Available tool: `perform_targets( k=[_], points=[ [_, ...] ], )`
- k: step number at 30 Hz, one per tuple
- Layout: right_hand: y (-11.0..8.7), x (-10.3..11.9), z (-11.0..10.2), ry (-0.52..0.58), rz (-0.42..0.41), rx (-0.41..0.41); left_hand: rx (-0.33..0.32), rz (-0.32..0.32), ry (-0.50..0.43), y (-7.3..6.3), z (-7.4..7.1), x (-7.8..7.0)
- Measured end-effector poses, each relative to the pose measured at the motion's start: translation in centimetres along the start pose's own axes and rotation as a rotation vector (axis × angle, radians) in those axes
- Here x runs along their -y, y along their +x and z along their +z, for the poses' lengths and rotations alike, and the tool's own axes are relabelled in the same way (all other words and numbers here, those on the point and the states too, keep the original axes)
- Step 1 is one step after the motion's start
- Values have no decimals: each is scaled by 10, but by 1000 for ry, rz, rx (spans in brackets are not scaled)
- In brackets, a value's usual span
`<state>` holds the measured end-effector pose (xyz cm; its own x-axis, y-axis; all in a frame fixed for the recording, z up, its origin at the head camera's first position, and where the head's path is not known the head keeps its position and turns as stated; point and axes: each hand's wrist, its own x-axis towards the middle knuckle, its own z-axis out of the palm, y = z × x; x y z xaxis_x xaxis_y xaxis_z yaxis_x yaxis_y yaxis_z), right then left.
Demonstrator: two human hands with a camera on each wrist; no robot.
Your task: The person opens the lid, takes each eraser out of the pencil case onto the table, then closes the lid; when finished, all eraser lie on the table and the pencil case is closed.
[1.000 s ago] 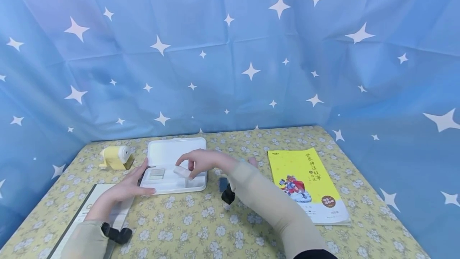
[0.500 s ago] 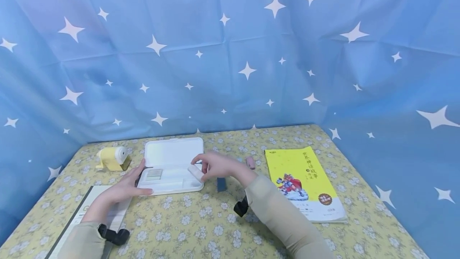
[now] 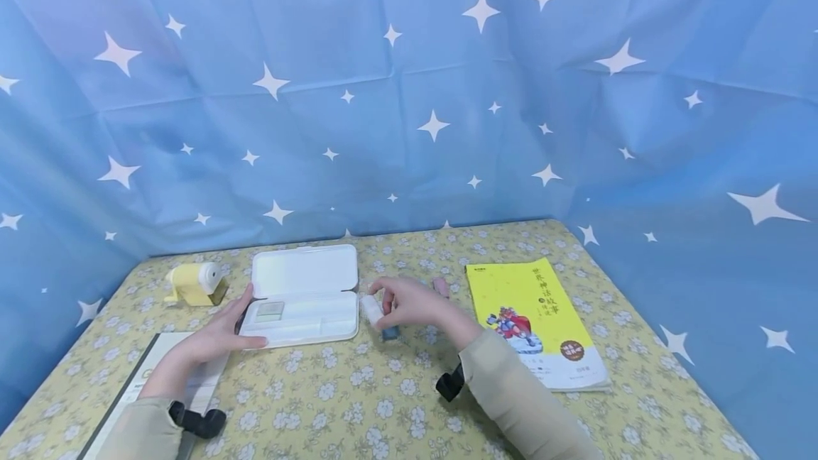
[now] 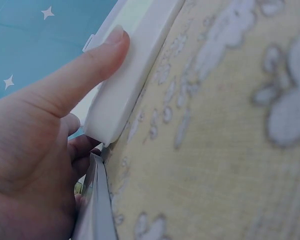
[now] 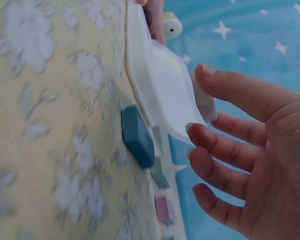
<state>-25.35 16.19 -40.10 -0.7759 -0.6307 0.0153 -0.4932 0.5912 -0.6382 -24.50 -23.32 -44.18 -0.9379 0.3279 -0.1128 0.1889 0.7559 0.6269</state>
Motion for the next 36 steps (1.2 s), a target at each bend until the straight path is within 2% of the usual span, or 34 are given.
perform_targets(
  k=[5,9,17,30,36],
  points=[
    [-14,-7,-3,-59,63,-69,2,-9,6,-1,1,-2],
    [-21,-8,-6,9,83,-75,-1,-12,11,-2,1,-3],
    [-31,-10,-7,49,116,-108,6,-15,14,-3,1,-4],
    [-42,-20,-4,17,219,-139,2,-2,-3,-2,1,-5],
    [-43,-20,0,-46,240,-146,3,-1,-2,-3,2,-5]
  ],
)
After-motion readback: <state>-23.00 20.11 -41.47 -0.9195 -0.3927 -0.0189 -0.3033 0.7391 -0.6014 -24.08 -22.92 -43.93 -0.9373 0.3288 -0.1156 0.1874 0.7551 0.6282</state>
